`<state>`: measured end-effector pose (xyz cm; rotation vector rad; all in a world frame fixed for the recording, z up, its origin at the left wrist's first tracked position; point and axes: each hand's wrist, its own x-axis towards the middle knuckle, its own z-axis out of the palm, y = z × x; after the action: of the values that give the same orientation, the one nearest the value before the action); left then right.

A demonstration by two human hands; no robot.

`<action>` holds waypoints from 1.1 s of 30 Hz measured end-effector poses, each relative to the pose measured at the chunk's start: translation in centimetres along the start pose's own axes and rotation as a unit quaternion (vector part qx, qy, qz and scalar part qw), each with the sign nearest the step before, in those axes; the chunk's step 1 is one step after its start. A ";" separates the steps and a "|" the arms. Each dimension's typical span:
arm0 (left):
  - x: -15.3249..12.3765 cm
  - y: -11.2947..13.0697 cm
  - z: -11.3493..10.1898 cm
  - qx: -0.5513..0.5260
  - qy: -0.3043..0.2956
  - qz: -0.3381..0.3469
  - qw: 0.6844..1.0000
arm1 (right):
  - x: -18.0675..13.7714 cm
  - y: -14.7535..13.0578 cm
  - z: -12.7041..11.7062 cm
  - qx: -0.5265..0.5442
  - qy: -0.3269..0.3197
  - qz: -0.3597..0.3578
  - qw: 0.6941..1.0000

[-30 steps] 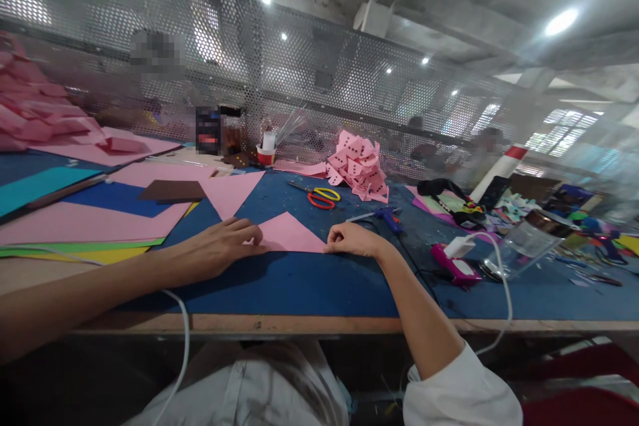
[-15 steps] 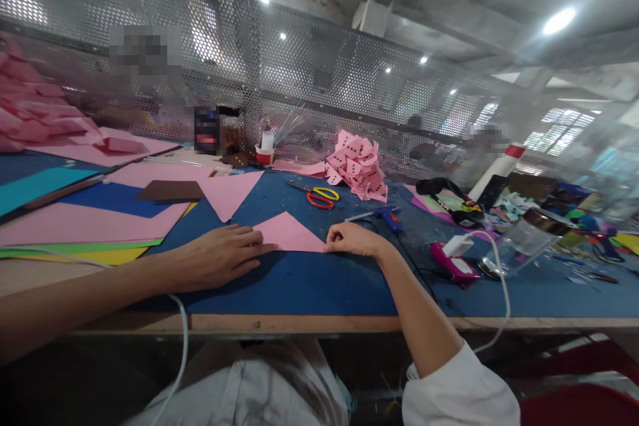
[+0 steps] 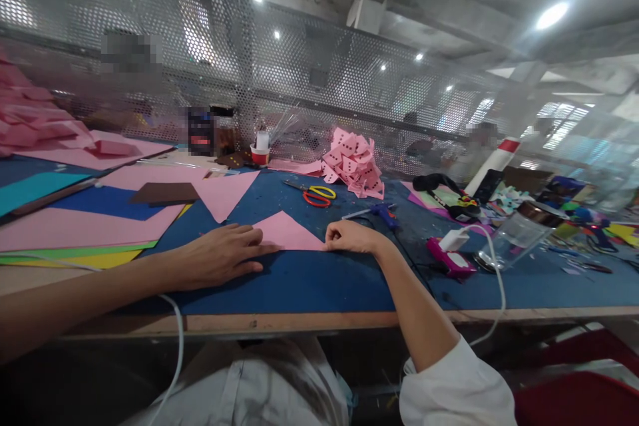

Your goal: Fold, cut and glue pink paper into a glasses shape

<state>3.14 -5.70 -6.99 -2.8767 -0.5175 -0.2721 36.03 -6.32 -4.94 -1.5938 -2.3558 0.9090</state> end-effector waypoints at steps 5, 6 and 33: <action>0.3 -0.1 -0.1 -0.012 0.004 0.006 1.000 | -0.2 0.2 -0.2 -0.014 -0.002 -0.005 1.000; 0.4 -0.1 -0.1 -0.013 0.004 0.006 1.000 | -0.2 0.2 -0.3 -0.014 -0.002 -0.003 1.000; 0.5 0.2 0.0 0.054 -0.008 0.009 0.998 | 3.0 -7.0 4.4 -0.051 0.114 -0.068 0.990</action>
<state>3.63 -5.69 -6.92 -2.7803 -0.4935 -0.2106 27.30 -7.18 -5.21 -1.4623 -2.3467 0.5567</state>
